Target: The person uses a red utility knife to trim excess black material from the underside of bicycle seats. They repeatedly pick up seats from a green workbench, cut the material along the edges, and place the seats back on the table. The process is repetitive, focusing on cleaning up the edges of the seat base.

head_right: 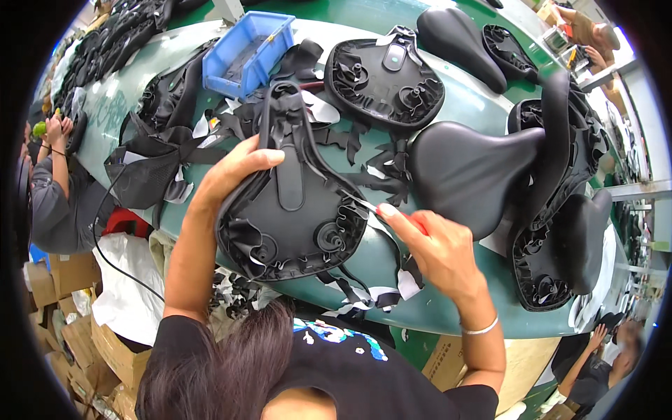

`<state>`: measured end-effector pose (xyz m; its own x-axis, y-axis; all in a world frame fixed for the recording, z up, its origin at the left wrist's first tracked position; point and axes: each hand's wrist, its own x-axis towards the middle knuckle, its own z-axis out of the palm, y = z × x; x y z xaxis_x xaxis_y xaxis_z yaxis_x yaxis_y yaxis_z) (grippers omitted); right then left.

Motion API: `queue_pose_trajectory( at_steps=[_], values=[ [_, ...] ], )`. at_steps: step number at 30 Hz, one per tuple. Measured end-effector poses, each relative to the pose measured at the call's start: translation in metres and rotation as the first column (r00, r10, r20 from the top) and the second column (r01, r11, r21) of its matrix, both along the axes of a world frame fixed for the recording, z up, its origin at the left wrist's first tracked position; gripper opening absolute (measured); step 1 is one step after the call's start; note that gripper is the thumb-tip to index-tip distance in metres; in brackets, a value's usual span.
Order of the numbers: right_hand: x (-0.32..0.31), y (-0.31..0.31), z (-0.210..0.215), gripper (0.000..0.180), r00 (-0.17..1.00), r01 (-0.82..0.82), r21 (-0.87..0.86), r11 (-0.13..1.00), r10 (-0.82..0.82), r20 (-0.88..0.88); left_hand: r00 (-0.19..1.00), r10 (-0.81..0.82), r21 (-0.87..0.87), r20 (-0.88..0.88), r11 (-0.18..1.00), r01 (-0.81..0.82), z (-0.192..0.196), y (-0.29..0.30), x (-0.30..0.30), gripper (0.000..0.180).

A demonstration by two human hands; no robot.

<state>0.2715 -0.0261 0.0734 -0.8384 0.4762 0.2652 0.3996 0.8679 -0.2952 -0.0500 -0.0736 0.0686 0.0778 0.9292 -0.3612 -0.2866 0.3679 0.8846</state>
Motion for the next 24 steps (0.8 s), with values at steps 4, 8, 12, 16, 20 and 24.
queue_pose_trajectory(
  at_steps=[4, 8, 12, 16, 20, 24],
  values=[
    [-0.012, 0.016, 0.019, 0.071, 0.957, -0.081, 0.045, 0.996, 0.066, 0.282, 0.983, -0.124, 0.003, -0.138, 0.992, 0.126, 0.003, 0.02, -0.001, 0.047],
    [-0.003, -0.035, -0.003, 0.06, 0.948, 0.142, -0.071, 0.987, -0.115, 0.296, 0.979, 0.0, -0.021, -0.202, 1.0, -0.005, -0.01, 0.004, -0.006, 0.039],
    [-0.013, -0.098, -0.021, 0.057, 0.922, 0.384, -0.315, 0.868, -0.343, 0.179, 0.937, 0.335, 0.011, -0.102, 0.942, -0.335, -0.018, -0.033, 0.018, 0.038],
    [0.0, -0.119, -0.017, 0.054, 0.911, 0.393, -0.44, 0.807, -0.406, 0.071, 0.906, 0.418, 0.02, -0.067, 0.909, -0.417, -0.017, -0.064, 0.023, 0.044],
    [-0.026, -0.078, -0.024, 0.065, 0.712, 0.379, -0.5, 0.779, -0.59, -0.38, 0.865, 0.489, 0.09, -0.116, 0.872, -0.481, -0.028, -0.083, 0.036, 0.045],
    [-0.076, -0.032, -0.021, 0.064, 0.864, 0.313, -0.347, 0.884, -0.417, -0.281, 0.831, 0.537, 0.168, -0.148, 0.841, -0.514, -0.023, -0.087, 0.05, 0.051]
  ],
)
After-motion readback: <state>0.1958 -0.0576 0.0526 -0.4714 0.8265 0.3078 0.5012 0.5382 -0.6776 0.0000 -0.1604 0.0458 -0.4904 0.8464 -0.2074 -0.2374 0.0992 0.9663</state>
